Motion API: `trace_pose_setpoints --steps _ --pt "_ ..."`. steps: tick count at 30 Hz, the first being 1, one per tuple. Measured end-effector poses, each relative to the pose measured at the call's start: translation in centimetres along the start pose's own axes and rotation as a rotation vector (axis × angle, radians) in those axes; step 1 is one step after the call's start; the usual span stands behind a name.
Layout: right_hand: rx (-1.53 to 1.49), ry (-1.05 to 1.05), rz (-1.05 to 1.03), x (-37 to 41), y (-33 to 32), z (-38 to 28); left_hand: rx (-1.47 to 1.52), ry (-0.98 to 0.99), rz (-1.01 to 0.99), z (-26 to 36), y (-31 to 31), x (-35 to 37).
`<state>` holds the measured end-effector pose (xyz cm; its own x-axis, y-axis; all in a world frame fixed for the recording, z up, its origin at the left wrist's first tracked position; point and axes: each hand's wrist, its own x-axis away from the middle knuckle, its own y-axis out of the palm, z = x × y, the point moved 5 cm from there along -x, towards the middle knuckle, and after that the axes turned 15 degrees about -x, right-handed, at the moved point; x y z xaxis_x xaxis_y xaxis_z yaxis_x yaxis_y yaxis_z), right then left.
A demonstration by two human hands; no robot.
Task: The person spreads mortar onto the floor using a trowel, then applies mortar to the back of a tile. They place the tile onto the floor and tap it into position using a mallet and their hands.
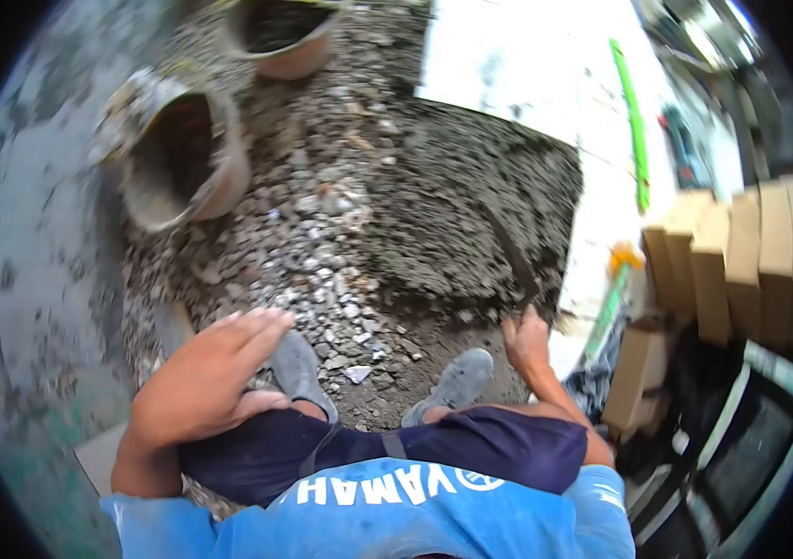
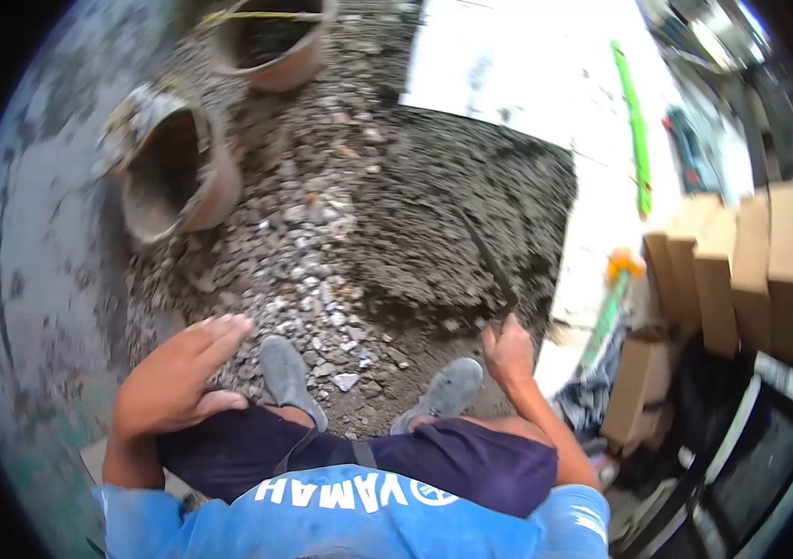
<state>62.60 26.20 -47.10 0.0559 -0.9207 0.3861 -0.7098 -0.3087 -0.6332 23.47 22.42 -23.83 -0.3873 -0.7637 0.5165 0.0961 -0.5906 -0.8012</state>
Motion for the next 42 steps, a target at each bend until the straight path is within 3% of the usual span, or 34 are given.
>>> trace_pose_setpoints --steps 4,6,8,10,12,14,15,16,19,22,24,26,28,29,30,35,38,40,42 --pt "-0.001 -0.319 -0.149 -5.7 0.1 -15.8 -0.033 0.095 0.088 0.9 -0.6 2.0" --pt "-0.083 -0.562 -0.103 -6.5 0.7 -26.4 -0.019 0.088 0.136 1.1 -1.0 3.1" --pt "-0.244 -0.757 0.080 -5.9 2.2 -33.8 -0.066 0.149 0.103 1.5 -0.8 3.9" --pt "-0.566 -0.860 0.121 -7.0 6.9 -34.9 -0.076 0.184 0.171 1.5 -1.3 4.7" --pt "-0.589 -1.124 0.242 -7.7 14.7 -30.8 -0.051 0.191 0.218 1.0 -1.8 5.5" --pt "-0.132 -0.442 -0.058 -9.6 25.7 -18.2 -0.048 0.173 0.284 0.3 -2.1 6.2" --pt "-0.093 -0.133 -0.282 -8.4 27.5 -14.7 -0.068 0.151 0.275 0.0 -2.0 6.5" --pt "0.044 -0.042 -0.351 -7.6 27.8 -14.4 -0.096 0.132 0.263 -0.5 -2.0 6.7" --pt "-0.038 -0.043 -0.274 -6.7 25.2 -18.4 -0.055 0.180 0.236 -1.0 -1.5 7.3" --pt "-0.118 -0.221 -0.172 -8.5 22.5 -21.3 -0.059 0.212 0.223 -1.5 -1.8 6.8" --pt "-0.317 -0.139 -0.184 -10.0 20.1 -21.6 -0.084 0.245 0.230 -1.4 -2.1 6.1" --pt "-0.354 -0.147 -0.060 -13.6 19.4 -18.8 -0.072 0.221 0.190 -1.6 -2.1 6.0" --pt "-0.522 -0.023 -0.101 -15.5 18.0 -18.5 -0.073 0.236 0.174 -1.5 -2.0 5.7" --pt "-0.679 0.208 -0.280 -15.8 17.3 -18.6 -0.069 0.229 0.174 -1.5 -2.0 5.4" --pt "-0.817 0.318 -0.323 -15.4 16.0 -19.1 -0.060 0.223 0.169 -1.4 -2.0 5.2" --pt "-0.891 0.515 -0.264 -19.2 9.5 -12.0 -0.089 0.228 0.143 -1.0 -1.9 3.9" --pt "-0.763 0.464 -0.285 -18.7 1.5 -7.8 -0.098 0.213 0.109 -0.9 -1.7 3.2" --pt "-0.053 0.076 -0.228 -22.5 -4.6 -2.9 -0.104 0.215 0.095 -0.7 -1.5 2.5" --pt "0.412 0.101 0.080 -22.2 -10.8 -4.1 -0.099 0.142 0.044 -0.6 -1.4 1.8"
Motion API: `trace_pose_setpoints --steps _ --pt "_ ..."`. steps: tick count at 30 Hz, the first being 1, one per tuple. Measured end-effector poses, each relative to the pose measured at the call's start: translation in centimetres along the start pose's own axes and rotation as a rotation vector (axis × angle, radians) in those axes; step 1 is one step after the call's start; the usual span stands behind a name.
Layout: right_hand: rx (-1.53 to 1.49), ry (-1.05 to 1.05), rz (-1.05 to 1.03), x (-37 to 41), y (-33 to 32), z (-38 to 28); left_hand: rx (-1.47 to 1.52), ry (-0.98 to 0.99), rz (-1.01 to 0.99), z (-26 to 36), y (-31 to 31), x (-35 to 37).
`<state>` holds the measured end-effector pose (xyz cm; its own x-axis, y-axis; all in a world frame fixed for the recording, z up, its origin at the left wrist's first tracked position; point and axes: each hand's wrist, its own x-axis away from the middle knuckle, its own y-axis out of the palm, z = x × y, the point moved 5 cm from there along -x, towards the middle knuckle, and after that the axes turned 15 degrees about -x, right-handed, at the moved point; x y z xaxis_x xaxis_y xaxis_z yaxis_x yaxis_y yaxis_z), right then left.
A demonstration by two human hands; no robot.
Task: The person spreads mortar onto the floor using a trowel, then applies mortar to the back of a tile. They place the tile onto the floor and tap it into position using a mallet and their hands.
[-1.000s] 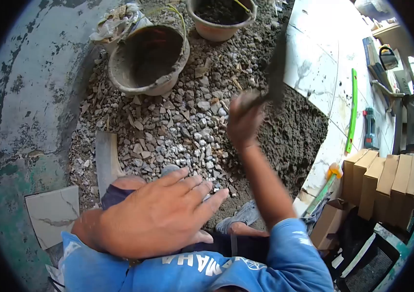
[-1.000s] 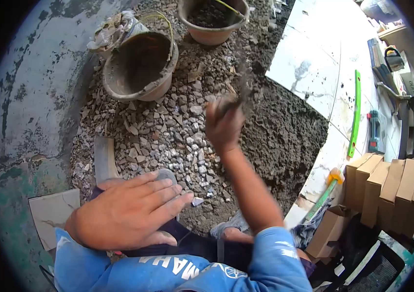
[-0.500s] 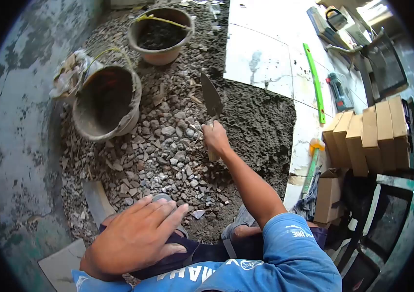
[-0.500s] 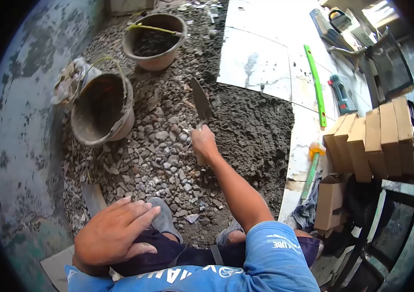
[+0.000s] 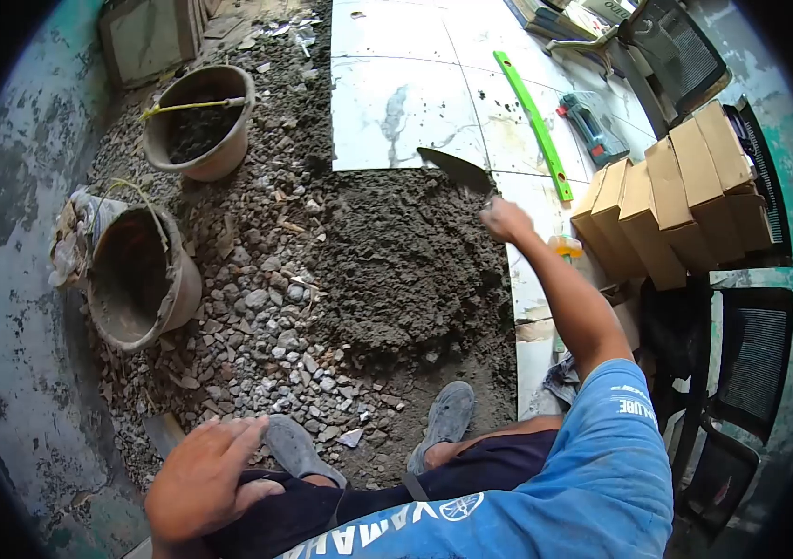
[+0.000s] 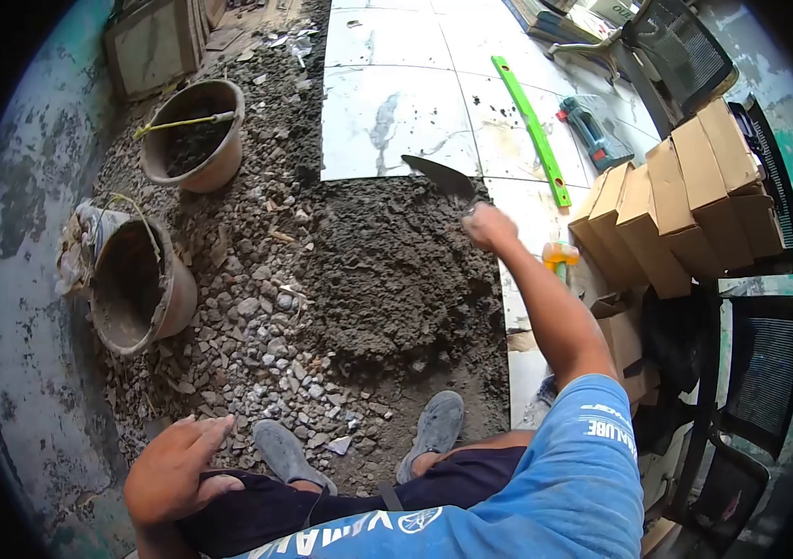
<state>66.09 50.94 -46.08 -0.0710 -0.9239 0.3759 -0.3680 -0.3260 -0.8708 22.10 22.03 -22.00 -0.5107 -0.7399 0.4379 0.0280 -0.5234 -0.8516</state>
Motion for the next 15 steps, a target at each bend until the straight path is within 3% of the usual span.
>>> trace_pose_setpoints --steps 2,4,8,11,13,14,15 --pt "0.086 -0.005 0.063 -1.7 -3.2 0.7 -0.019 -0.020 0.008 0.3 0.0 -0.6" --pt "0.087 -0.043 0.097 -5.5 -3.1 2.3 0.060 -0.153 -0.130 0.1 0.7 -1.1" --pt "0.102 -0.147 0.059 -9.9 -0.3 2.4 0.052 -0.296 -0.182 0.6 1.2 -1.5" --pt "0.108 -0.246 -0.045 -9.0 1.3 3.5 0.105 -0.435 -0.238 0.4 2.1 -1.0" --pt "0.128 -0.321 -0.046 -6.4 1.4 6.9 0.081 -0.310 -0.040 -0.2 2.4 -0.4" --pt "0.160 -0.413 -0.042 -5.8 1.1 8.1 0.077 -0.305 -0.045 0.0 2.0 -0.7" --pt "0.160 -0.408 -0.037 -6.0 0.4 9.3 0.149 -0.439 -0.173 -0.4 2.1 -0.8"
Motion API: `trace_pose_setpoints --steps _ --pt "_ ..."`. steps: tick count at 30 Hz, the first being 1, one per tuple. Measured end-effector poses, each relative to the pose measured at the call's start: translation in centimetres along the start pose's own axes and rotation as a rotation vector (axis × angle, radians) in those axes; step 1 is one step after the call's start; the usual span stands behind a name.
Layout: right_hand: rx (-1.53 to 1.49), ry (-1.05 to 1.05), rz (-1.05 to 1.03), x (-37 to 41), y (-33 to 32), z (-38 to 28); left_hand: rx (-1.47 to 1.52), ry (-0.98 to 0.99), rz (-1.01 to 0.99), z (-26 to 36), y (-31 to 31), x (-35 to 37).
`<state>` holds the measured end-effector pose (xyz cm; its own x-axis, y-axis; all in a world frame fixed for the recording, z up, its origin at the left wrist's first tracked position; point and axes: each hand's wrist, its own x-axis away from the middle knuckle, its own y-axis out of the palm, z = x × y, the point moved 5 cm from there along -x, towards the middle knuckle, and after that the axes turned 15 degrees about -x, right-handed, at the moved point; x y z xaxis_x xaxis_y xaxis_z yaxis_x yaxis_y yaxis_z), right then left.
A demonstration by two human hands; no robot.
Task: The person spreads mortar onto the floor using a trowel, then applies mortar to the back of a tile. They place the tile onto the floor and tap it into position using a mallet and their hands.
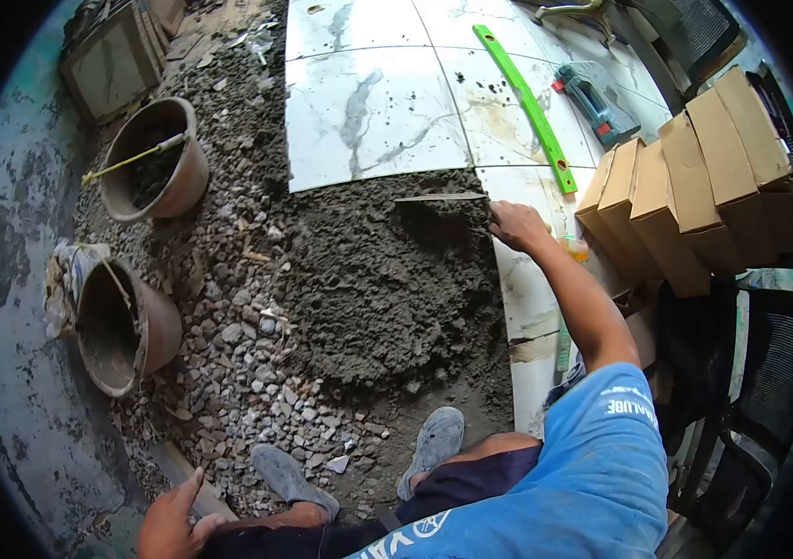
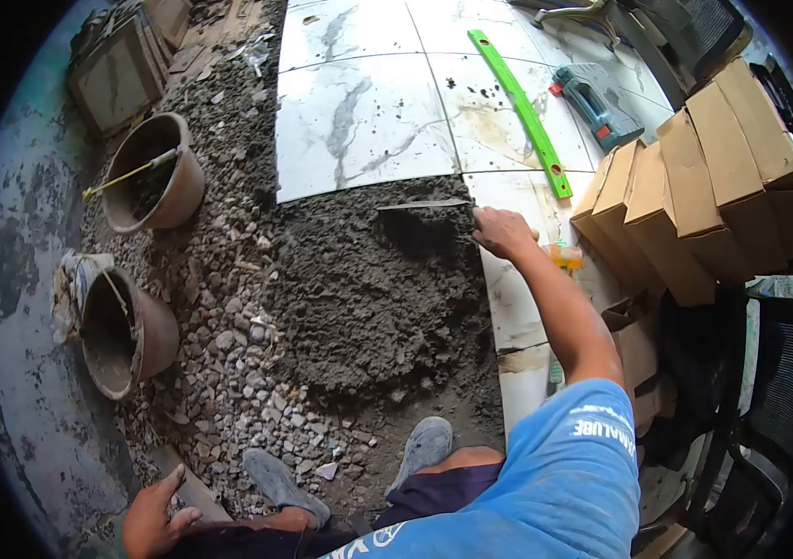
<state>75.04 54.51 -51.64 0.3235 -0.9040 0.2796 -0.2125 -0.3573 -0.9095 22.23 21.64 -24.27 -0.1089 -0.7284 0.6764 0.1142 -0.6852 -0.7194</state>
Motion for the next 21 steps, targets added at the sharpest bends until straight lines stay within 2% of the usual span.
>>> trace_pose_setpoints --steps 1,2,3,5,10,11,13,15,17,21 --pt "-0.025 0.067 0.068 0.7 -0.6 1.7 0.054 -0.135 -0.137 -0.2 0.2 -0.2" --pt "-0.053 0.138 0.132 1.4 -0.8 3.1 0.027 -0.171 -0.189 -0.1 0.0 -0.7" --pt "-0.046 0.254 0.127 1.3 -1.7 4.0 0.016 -0.164 -0.198 -0.4 0.4 -1.1" --pt "-0.089 0.344 0.166 1.6 -2.2 5.3 -0.053 -0.051 -0.045 -0.7 0.7 -1.7" --pt "-0.050 0.363 0.032 4.9 0.0 4.4 -0.003 -0.071 -0.097 0.7 -0.4 -3.0" --pt "-0.053 0.376 0.030 6.1 0.2 4.6 0.062 -0.078 -0.108 0.9 -0.6 -3.2" --pt "-0.054 0.280 0.058 7.7 0.1 4.6 -0.006 -0.084 -0.133 0.4 -0.6 -3.3" --pt "-0.063 0.284 0.181 7.2 -0.6 6.3 -0.066 -0.090 -0.163 0.4 -0.3 -3.5" --pt "0.005 0.362 0.122 5.5 -1.4 7.5 -0.073 -0.099 -0.147 0.6 -0.5 -4.0" --pt "-0.045 0.325 0.102 6.1 0.2 7.3 -0.063 -0.127 -0.197 1.8 -1.3 -4.2"
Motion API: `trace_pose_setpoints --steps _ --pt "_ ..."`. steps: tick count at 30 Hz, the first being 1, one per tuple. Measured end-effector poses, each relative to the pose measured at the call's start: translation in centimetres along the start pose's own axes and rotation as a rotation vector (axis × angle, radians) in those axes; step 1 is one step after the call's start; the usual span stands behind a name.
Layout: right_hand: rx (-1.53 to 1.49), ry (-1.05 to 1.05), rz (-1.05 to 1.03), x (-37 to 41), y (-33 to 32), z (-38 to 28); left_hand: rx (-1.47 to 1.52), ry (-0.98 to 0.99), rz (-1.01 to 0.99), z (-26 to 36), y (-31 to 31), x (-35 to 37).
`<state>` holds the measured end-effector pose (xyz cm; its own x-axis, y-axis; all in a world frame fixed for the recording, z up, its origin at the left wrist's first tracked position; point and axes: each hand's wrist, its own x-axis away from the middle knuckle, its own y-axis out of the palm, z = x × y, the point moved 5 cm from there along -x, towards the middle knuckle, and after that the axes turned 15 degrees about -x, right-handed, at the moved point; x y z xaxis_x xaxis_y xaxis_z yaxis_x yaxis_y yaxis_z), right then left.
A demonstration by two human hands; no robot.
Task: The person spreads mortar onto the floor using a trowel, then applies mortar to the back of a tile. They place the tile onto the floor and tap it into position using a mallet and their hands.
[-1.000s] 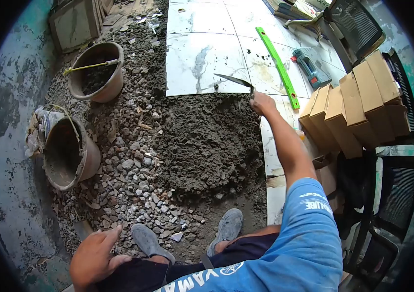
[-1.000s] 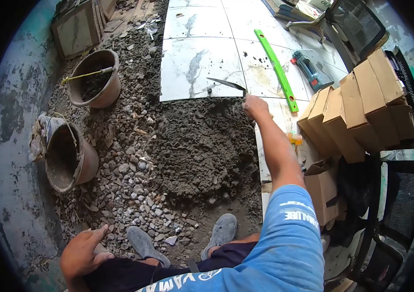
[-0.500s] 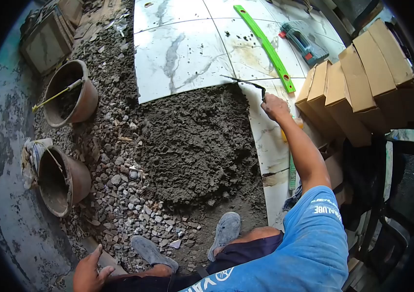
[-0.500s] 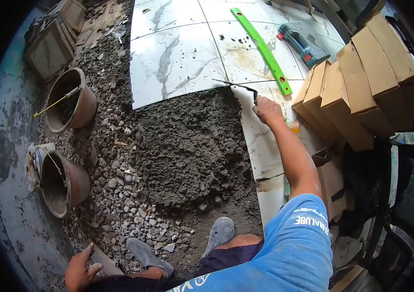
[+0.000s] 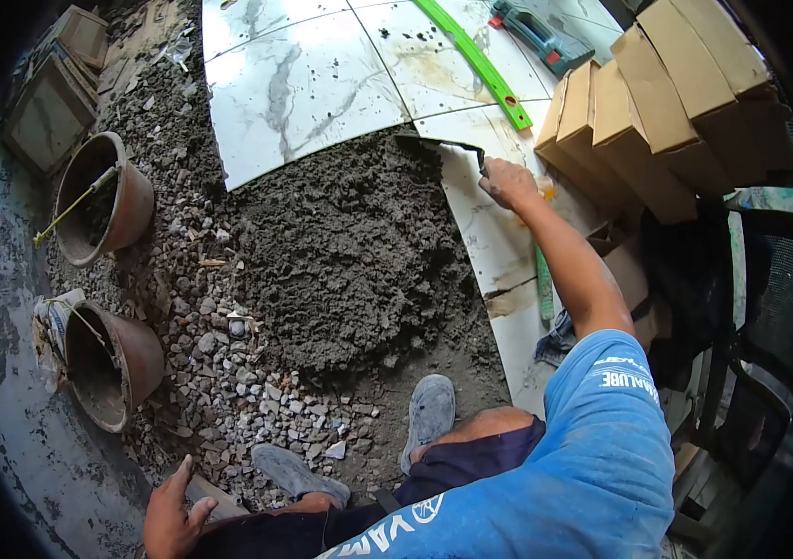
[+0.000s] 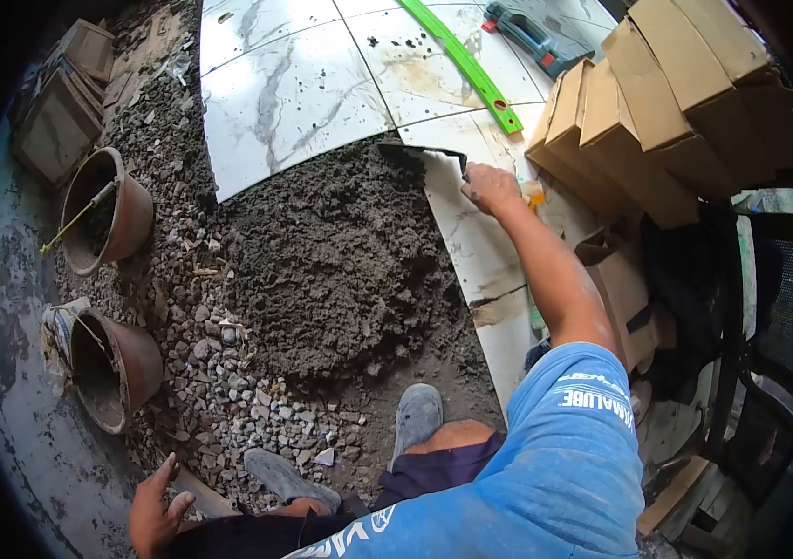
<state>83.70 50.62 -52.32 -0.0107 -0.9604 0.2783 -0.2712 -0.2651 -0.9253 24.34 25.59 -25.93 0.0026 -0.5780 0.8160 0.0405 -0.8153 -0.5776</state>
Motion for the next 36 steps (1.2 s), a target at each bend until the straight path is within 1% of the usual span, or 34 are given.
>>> trace_pose_setpoints --steps 2,3,4,5,6,8,9,10,11,13,14,15,16,18,20,22,24,25,28,30,31,32,34,35,36 --pt "0.046 -0.036 -0.043 2.7 1.3 -0.1 0.011 0.059 0.013 -0.3 0.3 0.2" --pt "0.066 -0.064 -0.004 4.8 1.8 0.1 0.010 0.066 0.005 -0.3 0.3 0.2" --pt "0.028 0.006 -0.034 7.0 1.9 -0.1 -0.013 0.009 -0.049 -0.7 0.5 0.3" --pt "0.027 -0.053 -0.027 9.1 2.7 0.4 -0.035 -0.048 -0.100 -1.1 0.7 0.3" --pt "0.052 -0.036 -0.077 11.3 3.4 0.8 -0.038 -0.042 -0.104 -1.2 0.8 0.3" --pt "0.016 -0.020 -0.076 15.9 3.3 1.0 0.014 -0.110 -0.153 -1.9 1.2 0.5" --pt "0.006 0.016 -0.097 18.0 3.5 1.4 0.011 -0.107 -0.150 -2.6 2.0 0.5" --pt "-0.005 0.052 -0.114 18.9 3.3 1.2 0.069 0.027 0.029 -2.8 2.3 0.2" --pt "-0.008 0.054 -0.105 19.1 2.8 0.9 0.126 0.161 0.209 -3.1 2.3 0.1" --pt "0.015 0.155 -0.121 19.3 1.4 -0.3 0.089 0.176 0.211 -3.0 2.1 -0.3" --pt "-0.003 0.075 -0.027 18.1 1.5 -0.8 0.055 0.185 0.199 -2.8 2.0 -0.2" --pt "-0.026 -0.083 0.078 16.5 1.5 -1.8 0.047 0.189 0.190 -2.4 1.5 -0.2" --pt "0.008 -0.066 0.051 14.4 1.6 -2.8 0.024 0.202 0.186 -1.7 1.0 -0.4" --pt "-0.012 -0.122 0.024 10.8 2.1 -4.7 0.005 0.212 0.179 -0.4 0.8 -0.4" --pt "0.054 -0.199 -0.044 10.9 3.1 -5.2 -0.022 0.195 0.257 0.3 0.4 0.1" --pt "0.061 -0.204 -0.109 13.9 4.8 -3.3 -0.012 0.202 0.235 -0.6 0.8 0.7" --pt "0.076 -0.187 -0.100 17.5 5.2 -0.9 0.006 0.265 0.206 -2.5 2.1 1.1" --pt "0.094 -0.136 -0.164 19.2 5.0 0.0 0.008 0.268 0.204 -3.3 2.6 1.3" --pt "0.098 -0.102 -0.191 21.4 4.1 0.5 0.057 0.233 0.238 -3.8 2.9 1.3" --pt "0.060 -0.064 -0.009 19.4 3.8 -0.2 0.036 0.199 0.166 -3.5 2.6 1.2" --pt "0.042 -0.065 -0.008 17.9 2.9 -1.8 0.012 0.215 0.192 -3.3 2.6 0.9" --pt "0.055 -0.040 0.026 16.0 3.3 -2.1 0.009 0.217 0.183 -2.6 2.3 0.8" --pt "0.048 -0.078 0.036 14.3 4.3 -2.4 -0.011 0.170 0.182 -1.4 1.5 0.7" --pt "0.049 -0.042 -0.031 15.3 5.4 -2.2 -0.025 0.218 0.233 -1.7 1.7 0.8" --pt "0.056 -0.011 -0.095 16.8 6.6 -1.8 -0.024 0.217 0.240 -2.1 1.8 1.0"
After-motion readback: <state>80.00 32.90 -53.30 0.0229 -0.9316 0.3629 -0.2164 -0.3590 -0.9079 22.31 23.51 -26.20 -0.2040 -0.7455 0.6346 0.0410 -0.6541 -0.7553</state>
